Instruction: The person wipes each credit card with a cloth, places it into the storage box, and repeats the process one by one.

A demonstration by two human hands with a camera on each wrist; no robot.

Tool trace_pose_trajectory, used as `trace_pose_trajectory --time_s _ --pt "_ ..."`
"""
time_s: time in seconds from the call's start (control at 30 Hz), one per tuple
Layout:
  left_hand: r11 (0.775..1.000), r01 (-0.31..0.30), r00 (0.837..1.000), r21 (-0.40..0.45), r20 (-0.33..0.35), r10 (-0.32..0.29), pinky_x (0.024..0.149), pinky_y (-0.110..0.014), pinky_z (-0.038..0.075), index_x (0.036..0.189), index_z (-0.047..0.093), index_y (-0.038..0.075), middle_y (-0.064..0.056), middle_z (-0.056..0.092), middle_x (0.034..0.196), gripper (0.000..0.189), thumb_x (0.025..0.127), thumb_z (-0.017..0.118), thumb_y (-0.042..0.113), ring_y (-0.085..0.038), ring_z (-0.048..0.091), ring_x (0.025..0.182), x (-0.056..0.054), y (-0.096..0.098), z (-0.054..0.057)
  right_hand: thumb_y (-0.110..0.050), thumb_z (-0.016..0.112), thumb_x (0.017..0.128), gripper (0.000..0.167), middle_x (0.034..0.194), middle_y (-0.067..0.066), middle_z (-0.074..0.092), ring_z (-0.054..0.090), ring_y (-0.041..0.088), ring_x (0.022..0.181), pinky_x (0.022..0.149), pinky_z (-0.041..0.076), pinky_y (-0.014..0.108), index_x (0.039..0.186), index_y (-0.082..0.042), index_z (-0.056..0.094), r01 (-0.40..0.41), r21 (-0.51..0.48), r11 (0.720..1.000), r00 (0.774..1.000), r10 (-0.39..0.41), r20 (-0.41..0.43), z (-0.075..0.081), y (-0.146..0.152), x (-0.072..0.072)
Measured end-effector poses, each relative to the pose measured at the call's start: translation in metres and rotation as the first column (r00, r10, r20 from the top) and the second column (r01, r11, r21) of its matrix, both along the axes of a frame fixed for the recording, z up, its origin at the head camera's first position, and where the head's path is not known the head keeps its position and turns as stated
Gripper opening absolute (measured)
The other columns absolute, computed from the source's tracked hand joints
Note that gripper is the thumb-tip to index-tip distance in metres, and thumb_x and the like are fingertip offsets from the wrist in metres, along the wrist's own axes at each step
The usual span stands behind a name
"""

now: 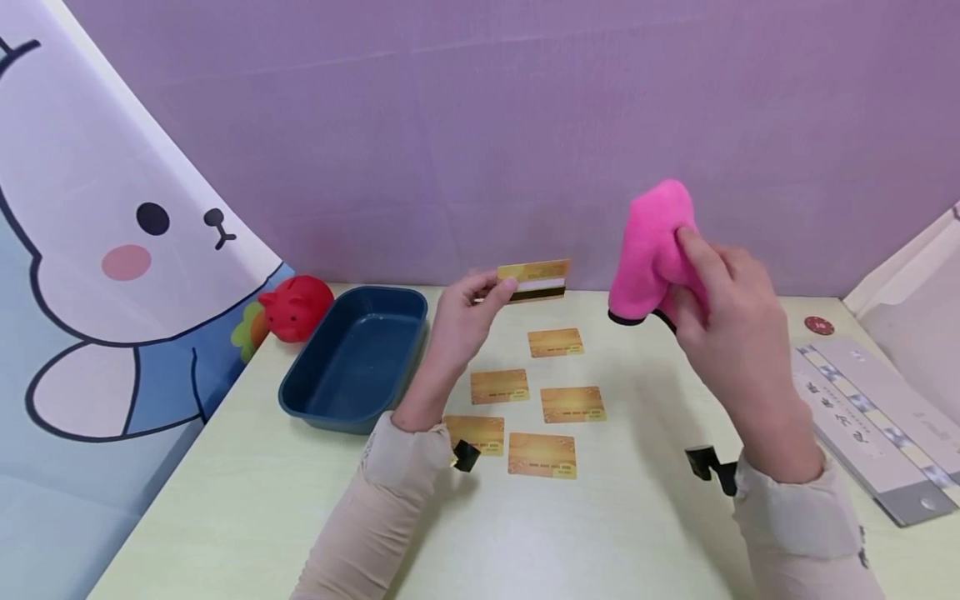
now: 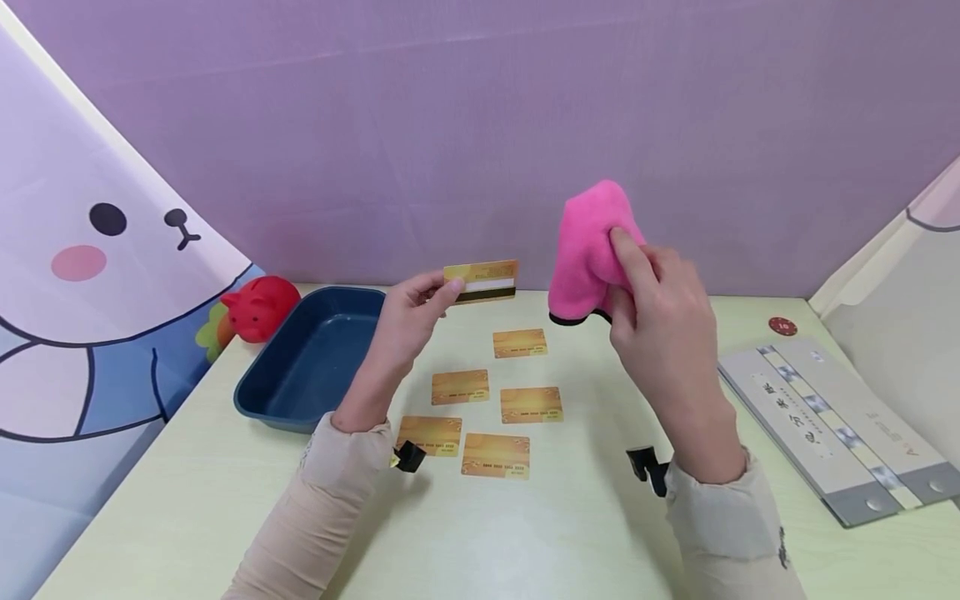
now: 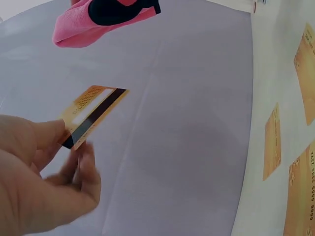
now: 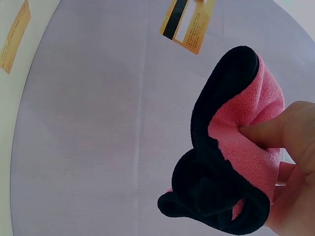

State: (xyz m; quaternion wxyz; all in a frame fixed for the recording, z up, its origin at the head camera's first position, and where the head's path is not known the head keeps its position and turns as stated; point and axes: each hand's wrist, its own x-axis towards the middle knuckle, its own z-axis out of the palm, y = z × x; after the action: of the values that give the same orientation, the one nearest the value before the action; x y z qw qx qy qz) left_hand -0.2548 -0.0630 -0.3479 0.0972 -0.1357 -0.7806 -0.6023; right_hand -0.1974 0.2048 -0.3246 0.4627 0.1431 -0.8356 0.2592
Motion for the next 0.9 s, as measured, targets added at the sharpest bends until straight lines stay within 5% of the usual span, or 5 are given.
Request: trace_pose_trajectory --time_s 0.13,0.37,0.73,0.9 --pt "0.998 0.041 0.999 0.041 -0.037 -0.040 0.065 -0.026 0.043 0.106 0.070 0.000 -0.014 0.062 0.088 0.024 0.100 0.062 0.021 -0.018 0.054 0.076 0.000 0.003 -0.001 -0.002 0.064 0.089 0.050 0.108 0.028 0.063 0.056 0.046 0.100 0.088 0.044 0.056 0.138 -0.010 0.061 -0.007 0.010 1.000 1.000 0.007 0.004 -0.001 -0.002 0.001" --pt "0.982 0.081 0.995 0.170 -0.069 -0.071 0.069 -0.024 0.045 0.139 0.057 0.011 -0.024 0.070 0.095 0.043 0.097 0.066 0.012 -0.011 0.061 0.073 0.000 0.010 -0.004 -0.005 0.072 0.089 0.051 0.108 0.029 0.064 0.057 0.045 0.098 0.082 0.051 0.058 0.138 -0.009 0.060 -0.052 0.112 0.992 0.999 0.053 -0.004 -0.003 -0.014 0.003" --pt "0.982 0.131 0.990 0.140 -0.065 -0.123 0.081 -0.026 0.054 0.128 0.061 0.006 -0.022 0.073 0.097 0.033 0.097 0.060 -0.002 -0.026 0.070 0.093 0.009 0.029 -0.010 -0.010 0.071 0.091 0.036 0.105 0.023 0.065 0.062 0.041 0.085 0.073 0.054 0.050 0.127 -0.005 0.065 -0.129 0.307 0.943 0.986 0.156 -0.065 -0.026 -0.050 -0.006" --pt "0.980 0.121 0.992 0.160 -0.036 -0.117 0.075 -0.023 0.050 0.125 0.063 0.005 -0.022 0.072 0.099 0.031 0.096 0.059 -0.004 -0.017 0.067 0.089 0.009 0.032 -0.013 -0.013 0.070 0.093 0.035 0.104 0.022 0.063 0.061 0.040 0.082 0.068 0.053 0.048 0.127 -0.009 0.064 -0.111 0.333 0.936 0.989 0.136 -0.052 -0.035 -0.057 -0.011"
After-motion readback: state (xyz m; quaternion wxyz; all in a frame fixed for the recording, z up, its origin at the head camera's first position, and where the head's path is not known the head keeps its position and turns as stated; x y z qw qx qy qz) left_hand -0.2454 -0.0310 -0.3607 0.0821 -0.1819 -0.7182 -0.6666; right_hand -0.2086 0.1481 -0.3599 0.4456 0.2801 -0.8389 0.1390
